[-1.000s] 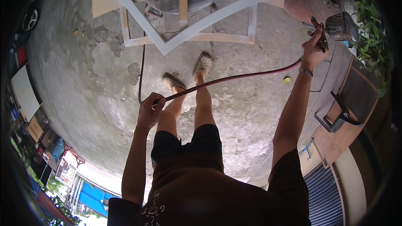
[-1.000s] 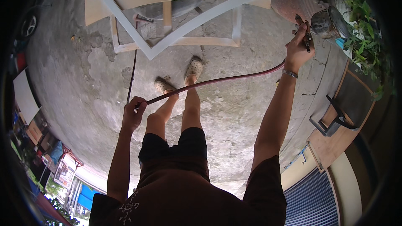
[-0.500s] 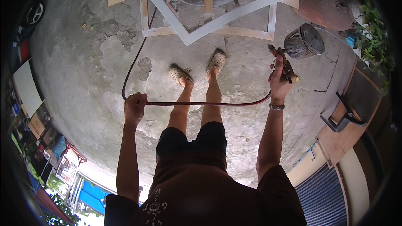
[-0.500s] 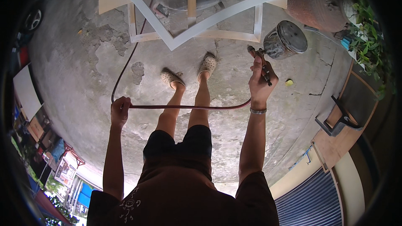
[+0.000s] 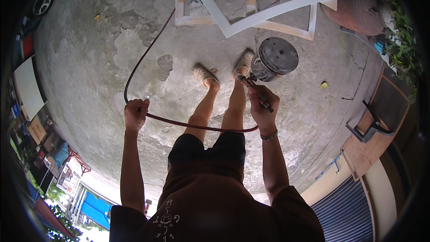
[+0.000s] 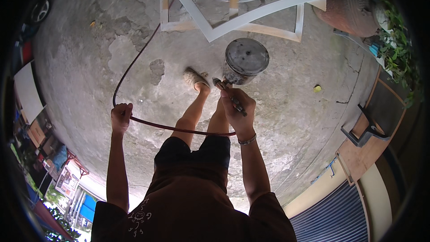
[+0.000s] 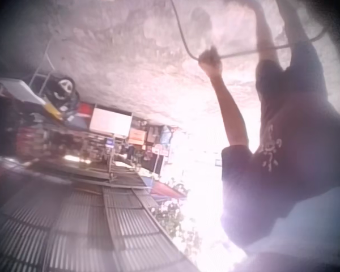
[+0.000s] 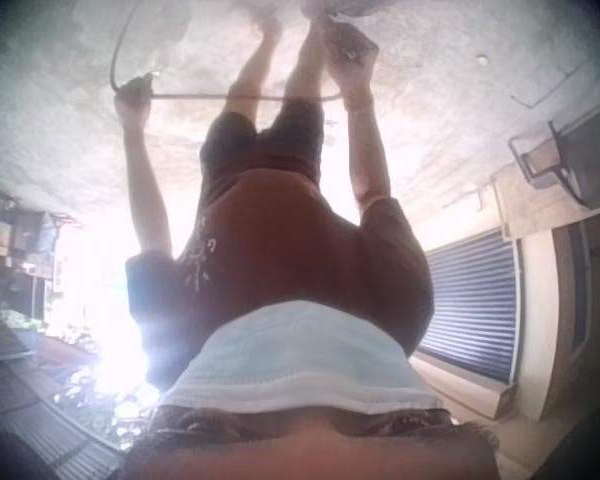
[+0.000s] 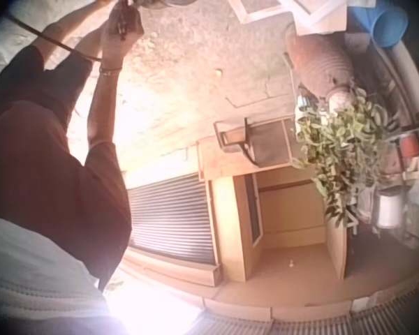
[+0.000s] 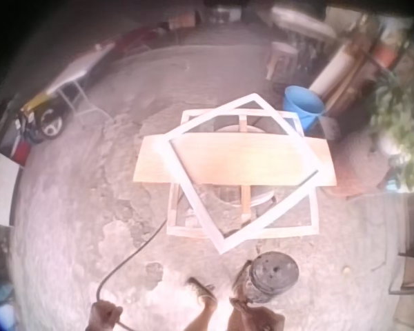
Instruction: The person uses a spray gun to apply white paint to wooden frames resting on a board on the ground, moving the tool across the surfaces and touching one frame by hand.
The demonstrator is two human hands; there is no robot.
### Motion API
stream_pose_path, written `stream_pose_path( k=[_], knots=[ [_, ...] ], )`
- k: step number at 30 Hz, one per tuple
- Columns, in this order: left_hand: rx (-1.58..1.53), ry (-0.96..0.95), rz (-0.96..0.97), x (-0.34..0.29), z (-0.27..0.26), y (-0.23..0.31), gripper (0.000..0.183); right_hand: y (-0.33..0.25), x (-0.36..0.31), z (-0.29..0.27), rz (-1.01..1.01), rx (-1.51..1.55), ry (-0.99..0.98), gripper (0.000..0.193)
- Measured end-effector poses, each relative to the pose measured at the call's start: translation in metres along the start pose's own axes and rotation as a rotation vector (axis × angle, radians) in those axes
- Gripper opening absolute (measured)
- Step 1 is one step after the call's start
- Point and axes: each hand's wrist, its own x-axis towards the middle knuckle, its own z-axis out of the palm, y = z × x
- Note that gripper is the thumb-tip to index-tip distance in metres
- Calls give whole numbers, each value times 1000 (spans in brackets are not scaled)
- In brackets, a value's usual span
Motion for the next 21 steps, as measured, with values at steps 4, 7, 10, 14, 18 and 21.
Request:
stream_pose_path(
  k=[4, 7, 10, 14, 18, 21],
  knots=[
    [-11, 14, 5, -1, -1, 0, 42, -21, 7, 12, -62, -12, -27, 15],
    [-42, 1, -16, -3, 3, -2, 40, -11, 30, 8, -30, -101, 73, 17],
    [-116, -6, 32, 1, 11, 14, 36, -5, 66, -10, -85, -180, 216, 22],
    [-148, -26, -11, 8, 24, 36, 32, 15, 107, -50, -115, -208, 310, 29],
    [-200, -88, -95, 18, 39, 69, 29, 26, 150, -91, -121, -235, 392, 36],
    [-158, -109, -104, 22, 52, 95, 27, 31, 180, -126, -88, -315, 395, 34]
  ],
)
